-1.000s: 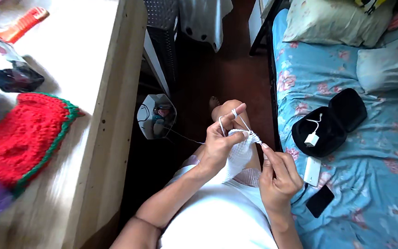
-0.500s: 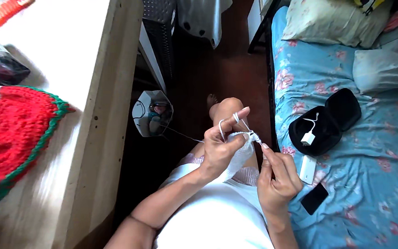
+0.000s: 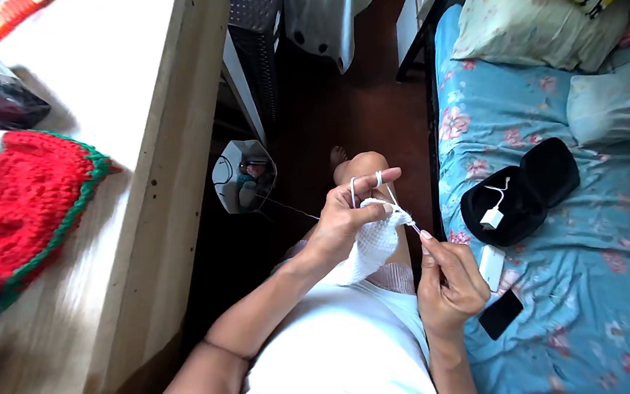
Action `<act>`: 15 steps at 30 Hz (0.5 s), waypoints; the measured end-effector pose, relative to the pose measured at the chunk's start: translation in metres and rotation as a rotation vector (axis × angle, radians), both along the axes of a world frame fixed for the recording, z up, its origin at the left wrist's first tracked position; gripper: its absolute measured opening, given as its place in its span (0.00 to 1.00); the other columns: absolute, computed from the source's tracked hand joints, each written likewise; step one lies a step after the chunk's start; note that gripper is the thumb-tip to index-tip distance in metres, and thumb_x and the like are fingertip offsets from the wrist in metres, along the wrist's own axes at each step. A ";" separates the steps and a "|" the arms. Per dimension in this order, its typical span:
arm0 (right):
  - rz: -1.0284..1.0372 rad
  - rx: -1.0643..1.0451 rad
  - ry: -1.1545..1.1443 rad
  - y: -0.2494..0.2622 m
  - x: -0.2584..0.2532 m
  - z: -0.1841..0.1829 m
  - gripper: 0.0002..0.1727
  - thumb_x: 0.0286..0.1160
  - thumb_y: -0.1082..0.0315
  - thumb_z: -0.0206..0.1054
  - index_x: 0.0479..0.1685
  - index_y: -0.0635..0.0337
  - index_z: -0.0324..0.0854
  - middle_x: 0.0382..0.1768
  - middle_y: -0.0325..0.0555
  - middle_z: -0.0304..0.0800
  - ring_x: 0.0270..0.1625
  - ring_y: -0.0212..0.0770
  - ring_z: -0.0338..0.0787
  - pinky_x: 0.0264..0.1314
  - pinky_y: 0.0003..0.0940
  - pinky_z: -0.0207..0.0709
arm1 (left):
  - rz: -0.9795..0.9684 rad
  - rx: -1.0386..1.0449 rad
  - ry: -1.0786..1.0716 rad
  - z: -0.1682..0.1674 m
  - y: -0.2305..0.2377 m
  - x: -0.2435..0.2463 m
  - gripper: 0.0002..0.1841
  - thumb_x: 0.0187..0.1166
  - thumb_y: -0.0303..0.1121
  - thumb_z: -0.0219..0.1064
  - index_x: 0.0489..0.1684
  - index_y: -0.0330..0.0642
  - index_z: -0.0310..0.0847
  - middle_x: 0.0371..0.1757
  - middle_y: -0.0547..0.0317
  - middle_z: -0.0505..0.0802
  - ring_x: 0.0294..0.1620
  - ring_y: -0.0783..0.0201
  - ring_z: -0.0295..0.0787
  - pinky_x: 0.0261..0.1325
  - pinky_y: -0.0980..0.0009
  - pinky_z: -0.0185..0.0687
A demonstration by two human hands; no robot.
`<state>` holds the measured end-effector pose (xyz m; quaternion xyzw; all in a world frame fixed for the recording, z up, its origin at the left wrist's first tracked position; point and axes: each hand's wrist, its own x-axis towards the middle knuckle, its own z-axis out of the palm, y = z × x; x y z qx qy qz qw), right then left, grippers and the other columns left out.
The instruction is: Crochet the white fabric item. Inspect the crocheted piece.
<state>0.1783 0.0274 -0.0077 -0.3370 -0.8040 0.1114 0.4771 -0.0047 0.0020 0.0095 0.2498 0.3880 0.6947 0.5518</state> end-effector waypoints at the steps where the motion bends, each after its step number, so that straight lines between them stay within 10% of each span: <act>1: 0.005 0.006 -0.001 0.000 0.000 0.000 0.11 0.78 0.76 0.64 0.42 0.68 0.94 0.29 0.48 0.84 0.35 0.28 0.82 0.40 0.12 0.74 | -0.011 -0.016 -0.018 0.001 0.000 -0.001 0.25 0.69 0.16 0.61 0.68 0.37 0.84 0.32 0.60 0.92 0.29 0.73 0.87 0.38 0.76 0.86; 15: 0.122 -0.079 0.092 0.002 0.003 -0.003 0.09 0.77 0.76 0.66 0.42 0.68 0.93 0.31 0.46 0.84 0.37 0.24 0.83 0.43 0.10 0.76 | -0.208 -0.042 -0.226 0.000 0.001 -0.015 0.20 0.72 0.18 0.57 0.62 0.35 0.85 0.29 0.60 0.89 0.26 0.73 0.86 0.33 0.78 0.86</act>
